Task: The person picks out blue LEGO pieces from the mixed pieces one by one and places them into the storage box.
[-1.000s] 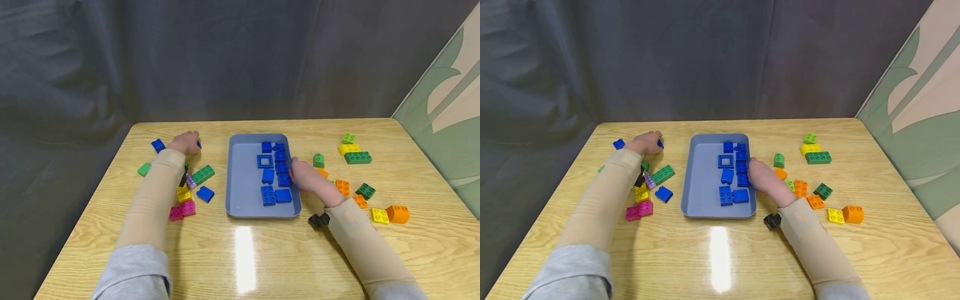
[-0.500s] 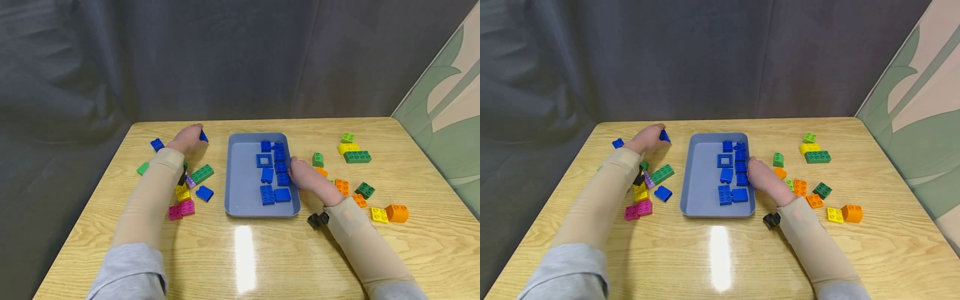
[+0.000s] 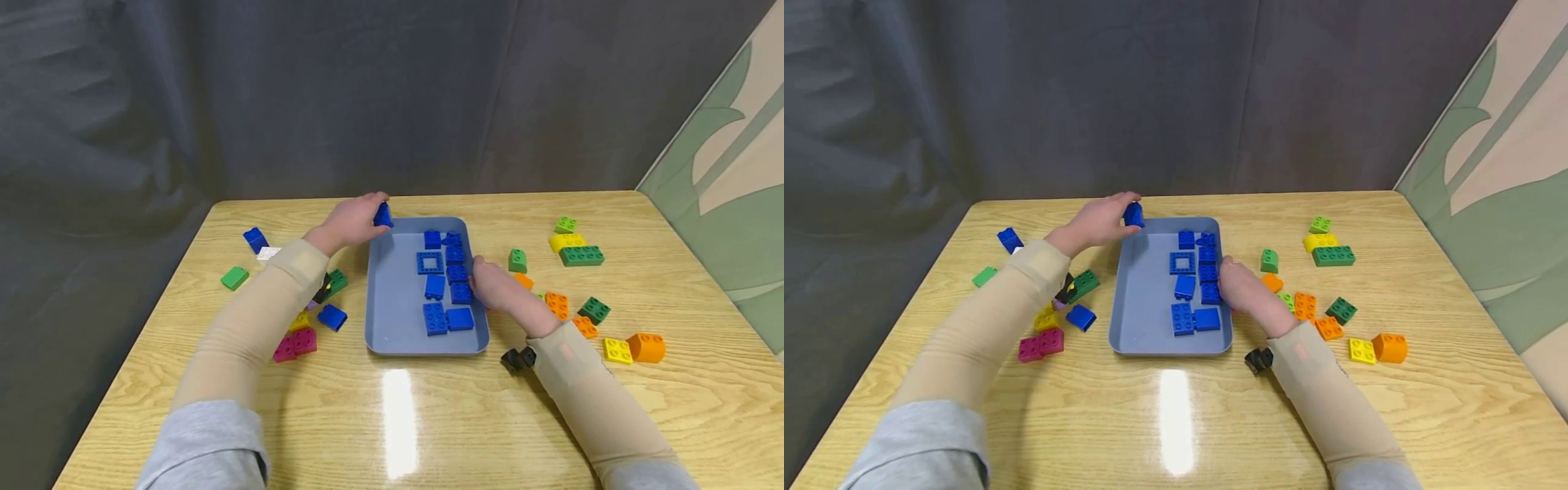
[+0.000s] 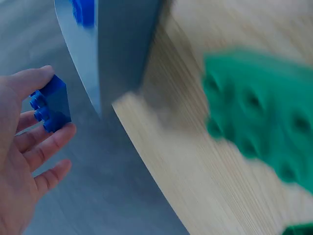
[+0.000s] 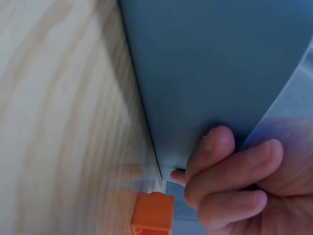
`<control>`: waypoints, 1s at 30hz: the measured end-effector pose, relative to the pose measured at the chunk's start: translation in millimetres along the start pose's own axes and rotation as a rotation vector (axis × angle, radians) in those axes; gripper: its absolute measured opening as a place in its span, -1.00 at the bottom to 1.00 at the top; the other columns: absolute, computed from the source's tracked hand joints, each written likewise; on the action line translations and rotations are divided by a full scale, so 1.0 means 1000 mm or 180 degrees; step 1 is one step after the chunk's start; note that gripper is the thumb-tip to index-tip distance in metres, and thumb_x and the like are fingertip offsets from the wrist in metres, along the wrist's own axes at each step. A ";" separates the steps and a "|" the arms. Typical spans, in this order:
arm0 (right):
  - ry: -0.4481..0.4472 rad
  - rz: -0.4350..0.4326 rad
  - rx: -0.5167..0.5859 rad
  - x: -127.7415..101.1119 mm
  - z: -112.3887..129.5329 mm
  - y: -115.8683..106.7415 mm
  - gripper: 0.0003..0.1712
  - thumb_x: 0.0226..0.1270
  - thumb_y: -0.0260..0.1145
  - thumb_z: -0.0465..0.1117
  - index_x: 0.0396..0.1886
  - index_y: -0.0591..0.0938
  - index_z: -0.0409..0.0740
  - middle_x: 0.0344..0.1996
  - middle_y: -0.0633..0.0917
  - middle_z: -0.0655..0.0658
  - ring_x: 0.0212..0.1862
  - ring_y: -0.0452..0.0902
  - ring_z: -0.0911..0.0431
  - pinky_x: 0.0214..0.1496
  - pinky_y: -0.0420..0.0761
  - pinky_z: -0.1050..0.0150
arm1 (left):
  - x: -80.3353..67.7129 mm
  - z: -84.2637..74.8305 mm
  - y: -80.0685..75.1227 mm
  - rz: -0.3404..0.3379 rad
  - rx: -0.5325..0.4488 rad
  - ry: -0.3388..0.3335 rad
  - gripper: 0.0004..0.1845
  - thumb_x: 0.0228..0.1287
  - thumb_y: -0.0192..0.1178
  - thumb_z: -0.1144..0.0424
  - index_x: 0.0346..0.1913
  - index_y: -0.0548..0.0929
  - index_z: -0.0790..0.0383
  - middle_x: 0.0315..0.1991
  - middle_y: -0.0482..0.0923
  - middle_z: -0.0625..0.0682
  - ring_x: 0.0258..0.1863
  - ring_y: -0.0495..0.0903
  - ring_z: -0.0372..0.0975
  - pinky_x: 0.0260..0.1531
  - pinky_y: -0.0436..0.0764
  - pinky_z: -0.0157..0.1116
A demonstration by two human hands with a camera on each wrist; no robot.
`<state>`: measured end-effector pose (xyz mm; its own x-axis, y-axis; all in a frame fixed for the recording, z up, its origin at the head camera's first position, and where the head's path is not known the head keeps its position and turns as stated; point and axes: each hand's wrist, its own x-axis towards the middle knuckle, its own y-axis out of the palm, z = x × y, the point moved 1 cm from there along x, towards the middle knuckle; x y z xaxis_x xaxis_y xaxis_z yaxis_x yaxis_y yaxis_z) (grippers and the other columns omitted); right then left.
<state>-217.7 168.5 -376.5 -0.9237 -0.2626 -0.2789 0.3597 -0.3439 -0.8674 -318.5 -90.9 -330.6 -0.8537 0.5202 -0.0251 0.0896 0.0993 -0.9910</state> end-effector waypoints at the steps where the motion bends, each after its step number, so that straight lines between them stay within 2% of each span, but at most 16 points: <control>1: -0.0006 0.0000 -0.0006 0.000 0.000 0.000 -0.54 0.52 -0.11 -0.33 0.21 0.14 -0.66 -0.32 0.55 -0.45 -0.59 0.57 0.04 -0.60 0.53 0.25 | 0.001 -0.007 0.001 0.0018 0.0046 0.0072 -0.32 0.33 0.21 0.02 0.37 0.26 0.30 0.24 0.41 0.21 0.15 0.47 -0.02 0.13 0.44 -0.08; 6: -0.0030 -0.0031 -0.0021 0.002 0.001 0.002 -0.55 0.52 -0.10 -0.34 0.19 0.17 -0.66 -0.31 0.55 -0.46 -0.54 0.58 0.00 -0.58 0.53 0.23 | 0.003 -0.034 0.013 0.0237 0.0255 0.0384 -0.33 0.34 0.21 0.08 0.38 0.27 0.31 0.24 0.41 0.21 0.17 0.47 -0.02 0.14 0.43 -0.11; 11: -0.0075 -0.0075 -0.0069 0.002 0.003 0.004 -0.59 0.50 -0.08 -0.34 0.13 0.21 -0.66 -0.36 0.56 -0.43 -0.53 0.58 -0.01 -0.57 0.53 0.22 | 0.007 -0.044 0.027 0.0383 0.0429 0.0506 -0.36 0.33 0.22 0.12 0.37 0.29 0.30 0.23 0.43 0.18 0.14 0.50 -0.06 0.12 0.45 -0.14; 18: -0.0112 -0.0051 -0.0079 0.002 0.005 0.004 -0.60 0.51 -0.09 -0.34 0.11 0.22 -0.66 -0.39 0.56 -0.41 -0.58 0.57 0.03 -0.58 0.52 0.24 | 0.012 -0.042 0.039 0.0568 0.0609 0.0426 -0.40 0.34 0.21 0.14 0.36 0.32 0.27 0.23 0.43 0.17 0.17 0.47 -0.06 0.12 0.44 -0.12; 30: -0.0097 -0.0018 -0.0038 0.003 0.003 0.003 -0.58 0.51 -0.09 -0.34 0.15 0.20 -0.65 -0.36 0.55 -0.40 -0.53 0.56 0.00 -0.58 0.51 0.25 | 0.018 -0.038 0.043 0.0695 0.0445 0.0168 -0.49 0.34 0.20 0.18 0.28 0.36 0.27 0.15 0.47 0.17 0.11 0.50 -0.07 0.11 0.45 -0.16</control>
<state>-219.4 163.6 -378.8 -0.9212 -0.2880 -0.2615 0.3527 -0.3347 -0.8738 -310.2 -45.4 -368.5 -0.7936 0.5603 -0.2370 0.1939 -0.1364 -0.9715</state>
